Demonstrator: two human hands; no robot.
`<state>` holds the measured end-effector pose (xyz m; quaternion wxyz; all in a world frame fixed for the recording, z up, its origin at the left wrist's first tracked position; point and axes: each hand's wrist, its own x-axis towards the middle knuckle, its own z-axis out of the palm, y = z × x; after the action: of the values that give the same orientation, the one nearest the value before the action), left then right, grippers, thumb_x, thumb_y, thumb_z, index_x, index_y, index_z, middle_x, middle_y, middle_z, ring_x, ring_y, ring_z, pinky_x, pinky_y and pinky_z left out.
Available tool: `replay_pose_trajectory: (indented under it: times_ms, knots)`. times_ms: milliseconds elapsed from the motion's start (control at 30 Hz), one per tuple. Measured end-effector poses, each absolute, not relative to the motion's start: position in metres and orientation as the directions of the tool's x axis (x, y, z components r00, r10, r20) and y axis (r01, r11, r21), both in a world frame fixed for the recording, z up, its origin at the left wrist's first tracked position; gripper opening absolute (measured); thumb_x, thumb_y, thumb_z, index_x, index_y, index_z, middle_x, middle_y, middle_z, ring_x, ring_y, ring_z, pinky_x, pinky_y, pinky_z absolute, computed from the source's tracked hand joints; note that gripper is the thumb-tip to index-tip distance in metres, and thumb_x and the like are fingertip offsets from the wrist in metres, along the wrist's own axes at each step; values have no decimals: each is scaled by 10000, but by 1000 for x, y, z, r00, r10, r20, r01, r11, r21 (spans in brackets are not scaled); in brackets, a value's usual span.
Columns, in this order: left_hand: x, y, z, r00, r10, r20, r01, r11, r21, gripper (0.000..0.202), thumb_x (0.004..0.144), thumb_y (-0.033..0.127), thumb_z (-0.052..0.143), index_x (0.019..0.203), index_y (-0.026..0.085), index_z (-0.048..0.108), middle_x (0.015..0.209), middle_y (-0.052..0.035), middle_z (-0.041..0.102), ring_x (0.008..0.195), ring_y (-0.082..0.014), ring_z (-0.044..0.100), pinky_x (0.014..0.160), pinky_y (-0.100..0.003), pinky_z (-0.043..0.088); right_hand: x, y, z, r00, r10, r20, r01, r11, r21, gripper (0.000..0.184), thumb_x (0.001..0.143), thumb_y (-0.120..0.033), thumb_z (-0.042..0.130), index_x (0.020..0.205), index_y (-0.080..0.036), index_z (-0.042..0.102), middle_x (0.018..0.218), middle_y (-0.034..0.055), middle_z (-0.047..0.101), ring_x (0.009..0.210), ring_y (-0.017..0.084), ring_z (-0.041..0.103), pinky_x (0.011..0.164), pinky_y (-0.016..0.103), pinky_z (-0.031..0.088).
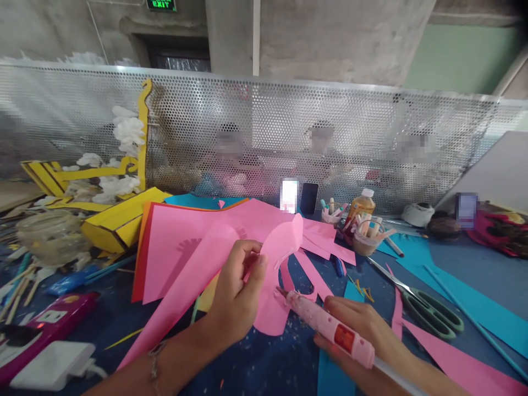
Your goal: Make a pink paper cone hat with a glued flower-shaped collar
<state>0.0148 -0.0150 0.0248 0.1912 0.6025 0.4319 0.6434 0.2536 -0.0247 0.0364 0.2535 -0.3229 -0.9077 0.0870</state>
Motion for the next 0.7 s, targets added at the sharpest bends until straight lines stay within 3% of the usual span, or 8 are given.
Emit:
replay_pose_trajectory:
  times_ms: [233,433,700]
  knots:
    - [16,-15,27,-205,747,632,288,-571,768,94,1024,299,537,1038,217,581,881,-8,623,764,-143,584,694,-265,476,254,-24,35,-615,655,439,472,751,-462,145,1014,-287,528,1064,-264,662,838,27,681,713,184,670,662,292,551]
    - [16,-15,26,-192,750,633,279,-576,768,87,1031,287,525,1051,221,578,904,-9,631,788,-140,592,722,-260,485,254,-21,39,-648,660,379,462,737,-494,146,1015,-310,533,904,-245,602,842,21,657,715,167,650,667,288,529]
    - [17,-17,25,-178,751,636,286,-579,763,83,1026,288,530,1037,220,574,874,1,609,773,-139,587,720,-258,488,253,-22,38,-636,669,385,486,734,-474,146,1040,-295,507,947,-231,600,805,0,600,679,147,598,626,269,459]
